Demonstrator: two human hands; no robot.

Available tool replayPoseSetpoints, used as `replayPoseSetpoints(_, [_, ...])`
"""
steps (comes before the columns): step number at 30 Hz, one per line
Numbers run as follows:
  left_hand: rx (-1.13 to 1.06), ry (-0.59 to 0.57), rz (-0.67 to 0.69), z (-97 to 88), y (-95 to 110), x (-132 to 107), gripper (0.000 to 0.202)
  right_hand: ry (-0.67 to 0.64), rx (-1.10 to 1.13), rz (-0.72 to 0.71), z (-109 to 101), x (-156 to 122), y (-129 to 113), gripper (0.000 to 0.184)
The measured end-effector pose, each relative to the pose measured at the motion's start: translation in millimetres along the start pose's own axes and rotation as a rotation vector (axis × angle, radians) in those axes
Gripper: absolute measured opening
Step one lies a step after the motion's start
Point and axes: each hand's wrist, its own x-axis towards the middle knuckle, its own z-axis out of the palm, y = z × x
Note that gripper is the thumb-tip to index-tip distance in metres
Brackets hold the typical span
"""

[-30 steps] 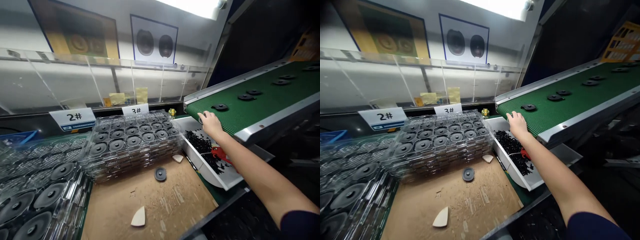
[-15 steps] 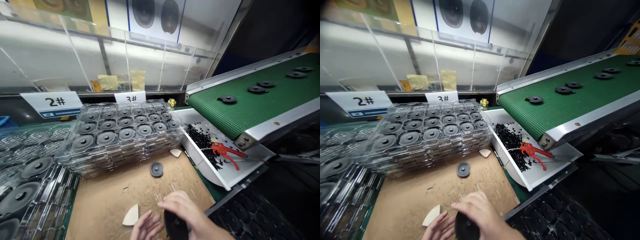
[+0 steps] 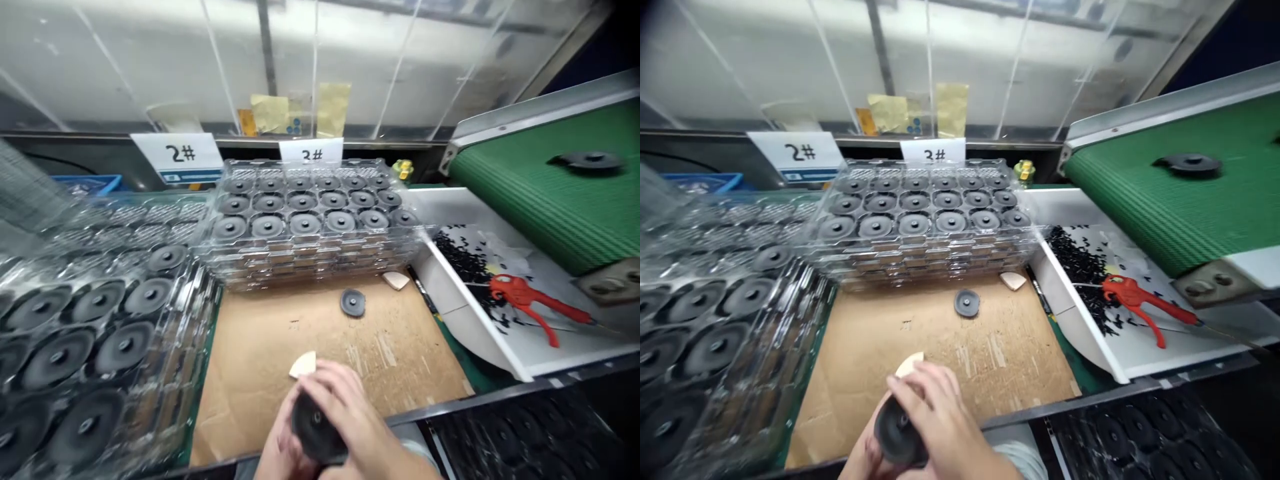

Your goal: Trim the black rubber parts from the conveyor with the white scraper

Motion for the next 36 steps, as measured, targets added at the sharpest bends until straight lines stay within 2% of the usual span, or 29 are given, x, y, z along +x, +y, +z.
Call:
replayPoseSetpoints(2, [-0.128,0.025,0.031,0.0,8,-7,0.059,-0.007,-0.094,0.129,3,-2,6,0.076])
replayPoseSetpoints(5, [-0.21,0.092,0.127,-3.3,20,-13,0.052,-0.032,-0.202,0.297,17,-8,20,0.053])
replayPoseSetpoints(8, [-0.216,0.139,0.195,-9.7,26,-14,0.054,-0.095,-0.2,0.283,38,-13,29,0.043])
replayPoseSetpoints(11, [-0.237,0.164,0.222,-12.4,27,-14,0.058,-0.117,-0.19,0.267,55,-7,33,0.041])
replayPoseSetpoints(17, [-0.245,0.154,0.21,-1.2,31,-18,0.066,-0.123,-0.104,0.253,64,41,49,0.026])
replayPoseSetpoints(20, [-0.254,0.147,0.205,2.6,33,-20,0.07,-0.134,0.005,0.221,59,45,43,0.026])
replayPoseSetpoints(24, [-0.255,0.162,0.208,1.4,35,-20,0.068,-0.145,0.143,0.199,46,17,22,0.025])
replayPoseSetpoints(27, [-0.237,0.149,0.199,2.0,35,-16,0.064,-0.129,0.184,0.247,28,1,12,0.018])
replayPoseSetpoints(30, [-0.21,0.152,0.191,9.6,33,-10,0.062,-0.021,0.169,0.36,1,12,0,0.018])
replayPoseSetpoints(32, [-0.184,0.136,0.187,17.7,30,-8,0.063,0.076,0.165,0.374,-16,28,-16,0.022])
replayPoseSetpoints(34, [-0.158,0.118,0.149,25.3,27,-7,0.057,0.134,0.212,0.23,-28,42,-35,0.025])
replayPoseSetpoints(36, [-0.132,0.12,0.105,29.9,25,-9,0.047,0.068,0.291,0.112,-34,51,-50,0.026])
